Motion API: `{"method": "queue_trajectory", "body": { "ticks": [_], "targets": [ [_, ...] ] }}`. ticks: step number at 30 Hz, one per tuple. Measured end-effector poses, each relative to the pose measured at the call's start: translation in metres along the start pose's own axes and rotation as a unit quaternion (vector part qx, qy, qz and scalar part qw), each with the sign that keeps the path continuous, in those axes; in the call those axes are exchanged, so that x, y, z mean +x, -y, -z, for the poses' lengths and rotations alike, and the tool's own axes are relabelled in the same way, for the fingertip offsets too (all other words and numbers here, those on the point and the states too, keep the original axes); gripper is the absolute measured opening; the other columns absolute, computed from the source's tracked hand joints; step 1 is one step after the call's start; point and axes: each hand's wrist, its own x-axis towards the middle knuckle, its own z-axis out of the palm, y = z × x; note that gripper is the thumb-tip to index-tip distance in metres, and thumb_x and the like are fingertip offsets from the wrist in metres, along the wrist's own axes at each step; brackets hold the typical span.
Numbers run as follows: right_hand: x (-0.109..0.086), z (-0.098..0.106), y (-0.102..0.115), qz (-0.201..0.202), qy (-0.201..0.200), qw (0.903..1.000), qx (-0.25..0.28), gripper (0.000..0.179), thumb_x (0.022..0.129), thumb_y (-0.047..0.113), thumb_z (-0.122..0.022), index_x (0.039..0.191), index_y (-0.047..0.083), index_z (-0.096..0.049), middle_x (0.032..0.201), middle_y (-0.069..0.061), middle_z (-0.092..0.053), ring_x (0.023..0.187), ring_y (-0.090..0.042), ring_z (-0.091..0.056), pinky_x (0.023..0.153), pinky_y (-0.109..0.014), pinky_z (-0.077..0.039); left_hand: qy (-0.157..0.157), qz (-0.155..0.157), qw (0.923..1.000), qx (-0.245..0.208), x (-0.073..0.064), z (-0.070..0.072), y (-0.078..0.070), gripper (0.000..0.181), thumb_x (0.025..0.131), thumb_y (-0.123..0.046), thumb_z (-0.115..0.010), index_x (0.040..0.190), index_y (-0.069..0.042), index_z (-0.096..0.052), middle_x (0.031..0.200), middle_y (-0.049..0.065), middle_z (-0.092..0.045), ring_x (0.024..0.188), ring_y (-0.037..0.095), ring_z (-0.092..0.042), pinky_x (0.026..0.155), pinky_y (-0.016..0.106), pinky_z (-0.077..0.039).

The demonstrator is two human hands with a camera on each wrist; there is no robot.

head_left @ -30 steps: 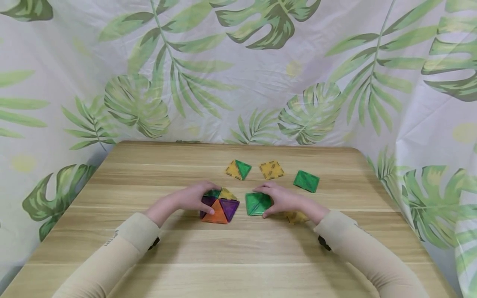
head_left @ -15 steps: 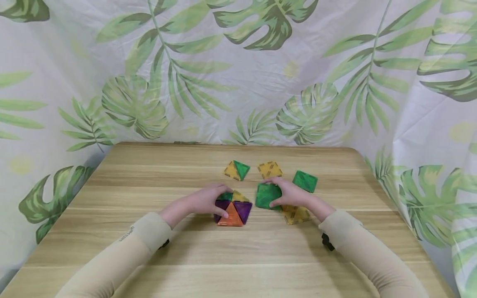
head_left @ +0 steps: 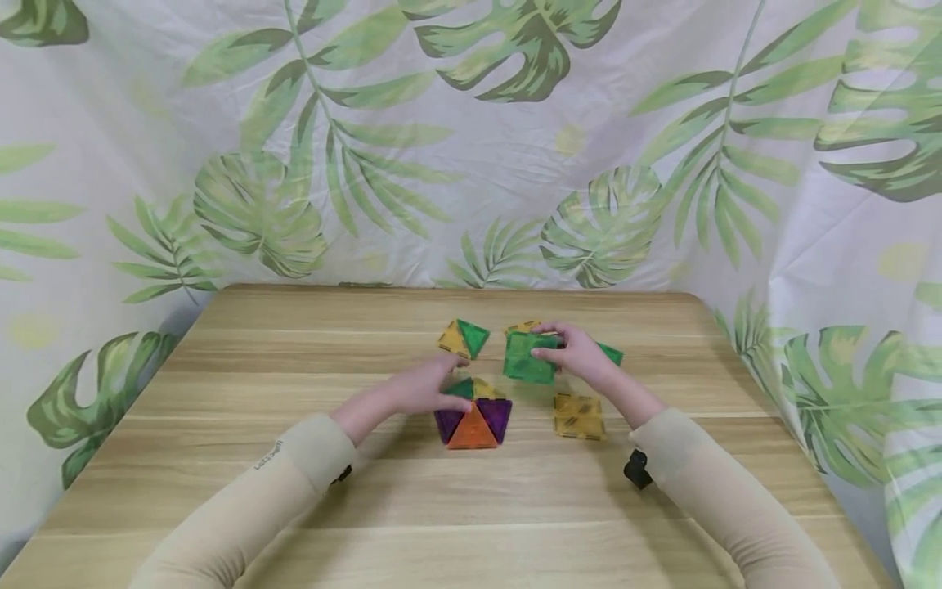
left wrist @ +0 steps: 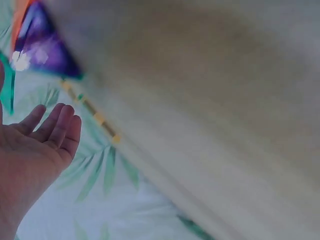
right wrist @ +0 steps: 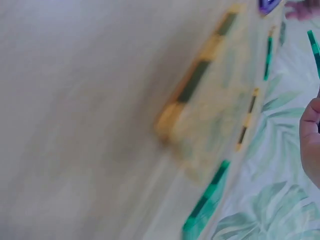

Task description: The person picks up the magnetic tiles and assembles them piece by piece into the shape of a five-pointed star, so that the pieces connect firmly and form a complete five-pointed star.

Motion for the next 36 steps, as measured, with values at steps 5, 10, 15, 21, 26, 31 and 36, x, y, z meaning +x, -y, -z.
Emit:
{"method": "queue_trajectory", "body": {
  "ticks": [5,10,15,21,26,31,36],
  "targets": [
    [0.003,-0.011,0.02,0.002,0.014,0.9999,0.0,0.044,0.085,0.028,-0.071,0.125,0.012,-0.058,0.062,0.003,-0.032,0.055,-0.012,-0.035,0.059,-0.035,-0.043,-0.054,-0.024,0.9981,-0.016,0.009,0.024,-0.007,0.055,0.094,-0.027,-0.059,0.136,0.004,-0.041,0.131,0.021,-0.051,0.119,0.034,-0.049,0.098,0.045,-0.042],
    [0.014,-0.026,0.036,0.024,0.036,0.9975,-0.055,0.053,0.083,0.032,-0.073,0.126,0.005,-0.057,0.108,-0.014,-0.067,0.096,-0.022,-0.064,0.078,-0.034,-0.053,-0.066,-0.038,0.9967,-0.027,0.018,0.038,-0.017,0.038,0.096,-0.021,-0.056,0.128,-0.002,-0.052,0.11,0.01,-0.064,0.101,0.023,-0.06,0.086,0.038,-0.049],
    [0.019,-0.036,0.055,0.059,0.077,0.9932,-0.065,0.042,0.085,0.032,-0.07,0.115,0.005,-0.062,0.098,-0.009,-0.07,0.089,-0.019,-0.065,0.076,-0.032,-0.052,-0.06,-0.036,0.9963,-0.049,0.019,0.041,-0.02,0.028,0.096,-0.018,-0.056,0.119,-0.003,-0.059,0.09,0.003,-0.066,0.08,0.014,-0.061,0.07,0.029,-0.051],
    [0.027,-0.043,0.052,0.054,0.117,0.9916,0.004,0.041,0.093,0.023,-0.061,0.126,0.001,-0.053,0.113,-0.013,-0.065,0.097,-0.019,-0.063,0.088,-0.047,-0.05,-0.098,-0.039,0.9893,-0.101,0.009,0.041,-0.004,0.017,0.094,-0.008,-0.057,0.108,0.002,-0.059,0.09,0.01,-0.066,0.08,0.017,-0.061,0.069,0.029,-0.049],
    [0.03,-0.044,0.05,0.07,0.148,0.9856,0.043,0.03,0.097,0.009,-0.05,0.125,-0.003,-0.051,0.105,-0.015,-0.062,0.091,-0.028,-0.062,0.088,-0.055,-0.047,-0.098,-0.009,0.9848,-0.143,-0.003,0.043,0.011,0.016,0.095,-0.008,-0.055,0.107,0.002,-0.058,0.095,0.012,-0.065,0.085,0.019,-0.06,0.072,0.031,-0.05],
    [0.037,-0.05,0.052,0.089,0.156,0.9835,0.02,0.029,0.099,0.008,-0.046,0.126,-0.001,-0.052,0.101,-0.014,-0.062,0.097,-0.043,-0.059,0.087,-0.055,-0.048,-0.077,0.039,0.9725,-0.216,-0.01,0.043,0.025,0.02,0.096,-0.01,-0.053,0.112,0.002,-0.054,0.097,0.012,-0.063,0.087,0.017,-0.06,0.081,0.043,-0.051],
    [0.047,-0.06,0.05,0.074,0.152,0.9854,0.019,0.029,0.1,0.007,-0.043,0.126,0.001,-0.054,0.094,-0.012,-0.06,0.095,-0.044,-0.058,0.086,-0.054,-0.049,-0.07,0.05,0.962,-0.259,-0.009,0.036,0.035,0.024,0.095,-0.006,-0.055,0.115,0.006,-0.049,0.086,0.008,-0.06,0.079,0.015,-0.056,0.082,0.044,-0.05]
  ]
}}
